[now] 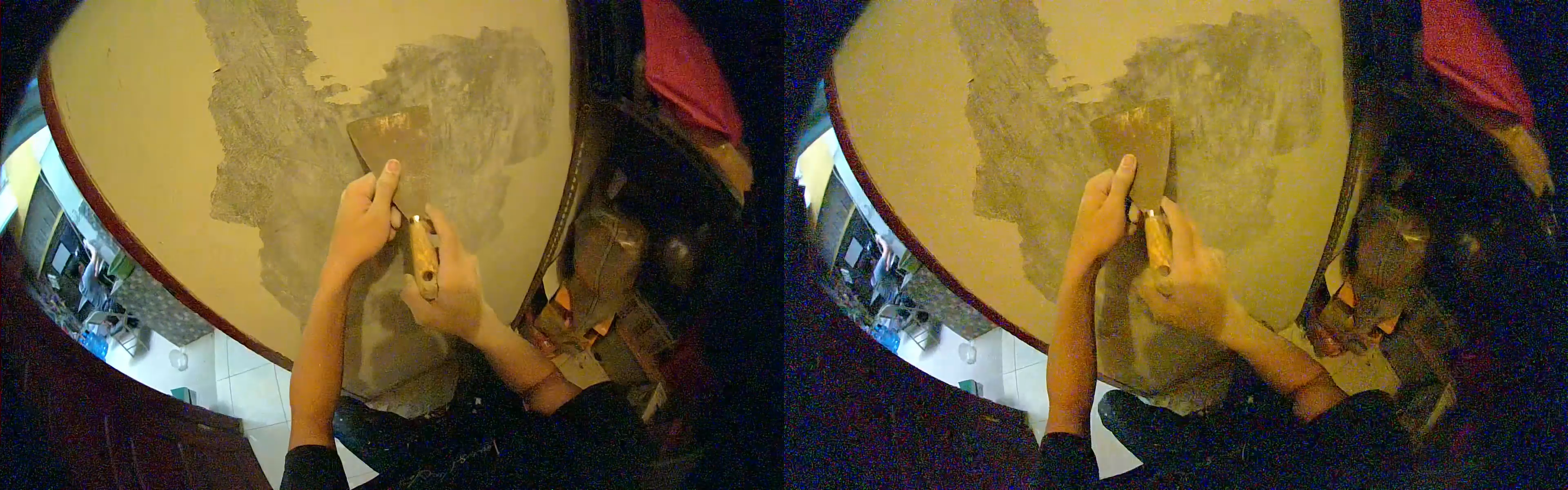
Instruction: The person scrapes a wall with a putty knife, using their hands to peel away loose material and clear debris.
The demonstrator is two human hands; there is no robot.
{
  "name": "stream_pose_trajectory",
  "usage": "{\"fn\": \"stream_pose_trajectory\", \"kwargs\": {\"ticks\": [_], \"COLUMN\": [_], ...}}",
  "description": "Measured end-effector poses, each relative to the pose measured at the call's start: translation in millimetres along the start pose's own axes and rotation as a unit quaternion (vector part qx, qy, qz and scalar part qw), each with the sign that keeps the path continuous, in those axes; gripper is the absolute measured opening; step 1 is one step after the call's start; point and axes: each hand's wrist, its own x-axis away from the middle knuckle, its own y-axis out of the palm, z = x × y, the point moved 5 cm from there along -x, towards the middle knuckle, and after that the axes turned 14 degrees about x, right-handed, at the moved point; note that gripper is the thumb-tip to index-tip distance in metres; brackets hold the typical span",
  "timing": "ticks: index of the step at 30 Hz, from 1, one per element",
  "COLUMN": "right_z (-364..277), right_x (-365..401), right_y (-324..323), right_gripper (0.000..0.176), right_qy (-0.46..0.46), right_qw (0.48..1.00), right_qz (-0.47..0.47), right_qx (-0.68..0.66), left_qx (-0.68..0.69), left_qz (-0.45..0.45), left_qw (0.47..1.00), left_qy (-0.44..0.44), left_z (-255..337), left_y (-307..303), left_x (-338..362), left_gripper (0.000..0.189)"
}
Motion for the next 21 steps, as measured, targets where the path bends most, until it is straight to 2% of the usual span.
{"fn": "stream_pose_trajectory", "kwargs": {"ticks": [4,6,7,8,9,11,13,15,17,21], "right_z": [-16,-16,-15,-18,-22,-23,-23,-26,-23,-29], "right_x": [-5,-5,-7,-11,-16,-25,-26,-26,-24,-32], "right_y": [2,3,5,5,4,8,11,10,15,14], "right_gripper": [0.086,0.083,0.083,0.079,0.076,0.072,0.069,0.071,0.07,0.069], "right_qy": [-0.023,0.085,0.085,0.02,-0.043,-0.036,-0.024,-0.053,-0.05,-0.053], "right_qw": [0.999,0.991,0.991,0.997,0.996,0.996,0.996,0.993,0.994,0.993], "right_qz": [0.046,0.015,0.016,0.045,0.073,0.074,0.071,0.097,0.089,0.086], "right_qx": [0.008,-0.106,-0.105,-0.065,-0.027,-0.033,-0.039,-0.042,-0.036,-0.069], "left_qx": [0.052,0.056,0.027,-0.002,-0.003,-0.134,-0.12,-0.106,-0.082,-0.09], "left_qz": [0.012,0.009,0.032,0.056,0.057,0.101,0.11,0.12,0.111,0.122], "left_qw": [0.999,0.998,0.998,0.994,0.994,0.966,0.968,0.966,0.978,0.977], "left_qy": [0.005,0.015,0.049,0.089,0.093,0.196,0.194,0.201,0.158,0.153], "left_z": [-8,-10,-9,-6,-6,4,4,8,2,15], "left_y": [-6,-6,-7,-8,-10,-12,-12,-13,-15,-18], "left_x": [-4,-5,-5,-7,-13,-18,-16,-15,-9,-19], "left_gripper": [0.053,0.053,0.052,0.052,0.052,0.051,0.051,0.05,0.05,0.051]}}
